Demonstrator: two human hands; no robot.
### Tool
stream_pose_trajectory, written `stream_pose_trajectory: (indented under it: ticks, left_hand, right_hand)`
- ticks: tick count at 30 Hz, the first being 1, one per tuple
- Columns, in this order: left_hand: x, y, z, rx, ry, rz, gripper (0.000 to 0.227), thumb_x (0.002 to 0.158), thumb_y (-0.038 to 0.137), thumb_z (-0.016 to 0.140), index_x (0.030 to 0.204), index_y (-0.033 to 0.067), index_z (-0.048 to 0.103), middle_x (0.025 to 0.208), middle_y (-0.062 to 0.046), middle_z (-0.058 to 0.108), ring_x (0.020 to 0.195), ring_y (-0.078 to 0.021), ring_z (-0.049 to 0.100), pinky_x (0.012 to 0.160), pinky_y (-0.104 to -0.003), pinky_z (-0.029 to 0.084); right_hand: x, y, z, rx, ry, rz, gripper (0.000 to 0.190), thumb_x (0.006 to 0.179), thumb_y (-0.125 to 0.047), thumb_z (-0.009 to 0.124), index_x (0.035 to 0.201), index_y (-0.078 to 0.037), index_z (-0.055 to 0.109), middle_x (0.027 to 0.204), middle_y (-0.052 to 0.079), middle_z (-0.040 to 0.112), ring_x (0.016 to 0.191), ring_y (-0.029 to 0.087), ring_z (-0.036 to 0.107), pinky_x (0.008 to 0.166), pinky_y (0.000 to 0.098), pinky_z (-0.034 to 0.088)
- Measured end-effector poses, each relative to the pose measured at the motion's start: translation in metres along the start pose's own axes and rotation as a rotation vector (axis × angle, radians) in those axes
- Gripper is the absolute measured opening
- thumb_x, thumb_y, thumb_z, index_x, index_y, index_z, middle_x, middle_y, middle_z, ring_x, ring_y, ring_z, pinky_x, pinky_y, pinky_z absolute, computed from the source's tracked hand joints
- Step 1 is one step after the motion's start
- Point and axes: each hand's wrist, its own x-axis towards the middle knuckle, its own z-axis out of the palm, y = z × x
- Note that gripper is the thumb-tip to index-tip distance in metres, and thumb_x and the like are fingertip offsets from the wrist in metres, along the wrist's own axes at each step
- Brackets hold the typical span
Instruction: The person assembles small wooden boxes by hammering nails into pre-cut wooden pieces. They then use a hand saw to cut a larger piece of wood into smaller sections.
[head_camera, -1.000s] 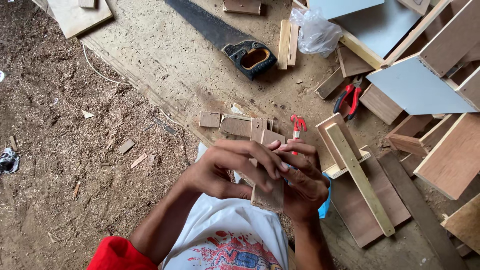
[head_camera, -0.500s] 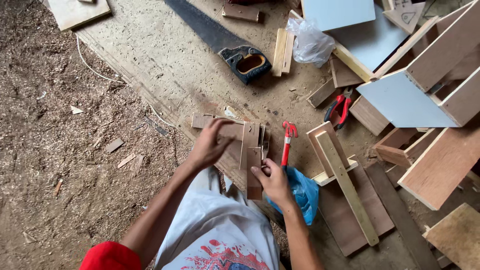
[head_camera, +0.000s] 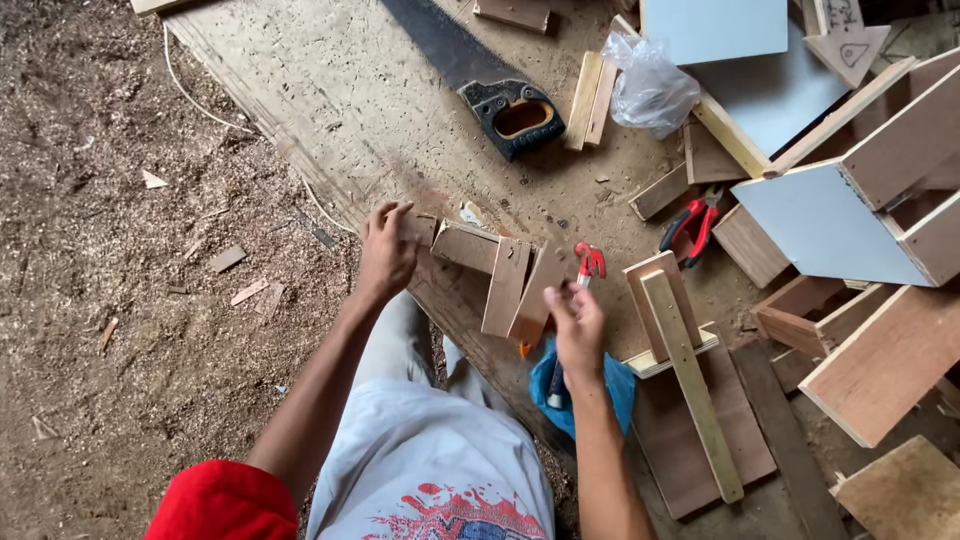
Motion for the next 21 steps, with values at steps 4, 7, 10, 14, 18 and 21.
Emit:
stream_pose_trajectory:
  ticks: [4,7,10,14,18,21]
  left_hand:
    - [0.008,-0.003,-0.010,0.111,-0.050,0.036,0.074,0.079,0.005,0.077,0.147,0.0103,0.049,0.146,-0.020,0.046,0.135,-0.0369,0.040,0.115,-0.053,0.037]
    - [0.016,0.008,-0.017,0.099,-0.117,-0.033,0.074,0.079,0.002,0.077,0.147,0.0140,0.053,0.140,-0.018,0.050,0.129,-0.0345,0.048,0.113,-0.049,0.044]
    - [0.024,0.016,-0.021,-0.088,-0.165,-0.217,0.065,0.080,0.011,0.080,0.141,0.0152,0.058,0.133,-0.016,0.057,0.117,-0.0297,0.061,0.102,-0.043,0.056]
    - [0.036,0.008,-0.025,-0.427,-0.301,-0.281,0.061,0.078,0.021,0.082,0.136,0.0166,0.062,0.125,-0.012,0.074,0.104,-0.0192,0.077,0.088,-0.038,0.061]
    - [0.046,0.005,-0.032,-0.506,-0.600,-0.119,0.062,0.080,0.019,0.085,0.139,0.0152,0.065,0.128,-0.010,0.074,0.108,-0.0232,0.075,0.092,-0.039,0.063]
    - [0.043,0.002,-0.035,-0.453,-0.727,0.002,0.070,0.078,0.020,0.087,0.143,0.0153,0.060,0.126,-0.010,0.074,0.112,-0.0246,0.074,0.095,-0.039,0.062]
  right_hand:
    - [0.011,-0.010,0.000,-0.171,0.165,-0.155,0.064,0.090,-0.019,0.072,0.145,-0.003,0.043,0.132,0.017,0.062,0.104,0.016,0.068,0.078,0.0317,0.058]
    - [0.003,-0.012,0.018,-0.372,0.196,-0.184,0.065,0.090,-0.020,0.075,0.146,-0.003,0.046,0.133,0.021,0.063,0.101,0.024,0.070,0.084,0.0358,0.059]
    - [-0.011,-0.002,0.042,-0.363,0.150,-0.145,0.071,0.087,-0.027,0.078,0.146,-0.006,0.046,0.127,0.022,0.065,0.107,0.031,0.068,0.088,0.0406,0.058]
    - [-0.029,0.016,0.069,-0.602,0.216,-0.241,0.090,0.083,-0.030,0.084,0.153,-0.003,0.035,0.143,0.030,0.051,0.130,0.046,0.050,0.109,0.0508,0.040]
    - [-0.027,0.019,0.095,-0.594,0.285,-0.244,0.103,0.078,-0.030,0.087,0.157,-0.003,0.026,0.154,0.032,0.037,0.143,0.047,0.034,0.119,0.0520,0.029]
    - [-0.035,0.016,0.105,-0.734,0.329,-0.227,0.106,0.069,-0.027,0.093,0.154,-0.004,0.032,0.148,0.034,0.040,0.139,0.049,0.036,0.115,0.0539,0.028]
